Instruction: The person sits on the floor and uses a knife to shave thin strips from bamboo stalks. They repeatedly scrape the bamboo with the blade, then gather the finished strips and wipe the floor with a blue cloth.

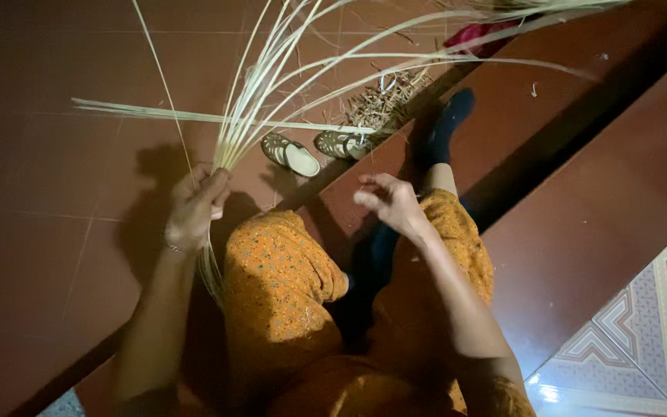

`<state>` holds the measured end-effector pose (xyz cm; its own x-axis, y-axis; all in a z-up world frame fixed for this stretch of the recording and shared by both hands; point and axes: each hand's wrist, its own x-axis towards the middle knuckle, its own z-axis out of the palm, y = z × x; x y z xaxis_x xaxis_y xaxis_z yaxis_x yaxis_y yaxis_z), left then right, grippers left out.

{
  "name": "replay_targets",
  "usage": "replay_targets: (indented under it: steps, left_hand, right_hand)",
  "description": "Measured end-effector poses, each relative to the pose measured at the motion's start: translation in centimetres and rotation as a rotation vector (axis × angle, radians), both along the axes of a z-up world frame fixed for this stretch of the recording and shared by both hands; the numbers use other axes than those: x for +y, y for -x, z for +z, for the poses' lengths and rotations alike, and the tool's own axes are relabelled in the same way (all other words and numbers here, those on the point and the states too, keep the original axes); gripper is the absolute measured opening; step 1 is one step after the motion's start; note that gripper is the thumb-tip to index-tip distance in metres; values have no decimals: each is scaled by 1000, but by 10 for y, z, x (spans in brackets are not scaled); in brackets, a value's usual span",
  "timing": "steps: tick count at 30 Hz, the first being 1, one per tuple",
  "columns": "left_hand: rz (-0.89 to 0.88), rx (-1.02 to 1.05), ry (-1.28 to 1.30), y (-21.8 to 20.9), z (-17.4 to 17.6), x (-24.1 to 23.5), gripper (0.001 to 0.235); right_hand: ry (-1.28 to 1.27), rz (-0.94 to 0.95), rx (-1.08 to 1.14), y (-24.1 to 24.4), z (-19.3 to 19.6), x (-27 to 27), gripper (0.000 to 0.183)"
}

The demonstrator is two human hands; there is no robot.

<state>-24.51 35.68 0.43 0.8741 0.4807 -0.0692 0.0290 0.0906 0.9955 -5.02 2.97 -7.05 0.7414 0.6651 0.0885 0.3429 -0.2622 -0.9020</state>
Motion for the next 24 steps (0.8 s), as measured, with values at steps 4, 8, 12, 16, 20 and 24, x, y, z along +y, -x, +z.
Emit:
replay_targets:
  steps: [4, 8, 12, 16, 20, 24]
  left_hand:
    - [-70, -41, 72, 2, -3, -10, 9]
    - [-60, -29, -99, 10, -10, -21, 10]
    - [-141, -84, -209, 23, -13, -30, 8]
    - [-123, -40, -109, 26, -11, -31, 8]
    - [-178, -19, 47, 28, -5, -26, 9]
    - [-108, 30, 114, 30, 5, -30, 10]
  right_hand:
    - [-289, -17, 182, -13, 27, 9, 48]
    - [-627, 36, 606, -12, 58, 12, 51]
    - [-863, 52, 709, -6, 71, 23, 36]
    - [-969, 9, 681, -10, 67, 24, 22]
    - [-1044, -127, 717, -18, 63, 4, 19]
    - [-1183, -195, 709, -32, 71, -28, 24]
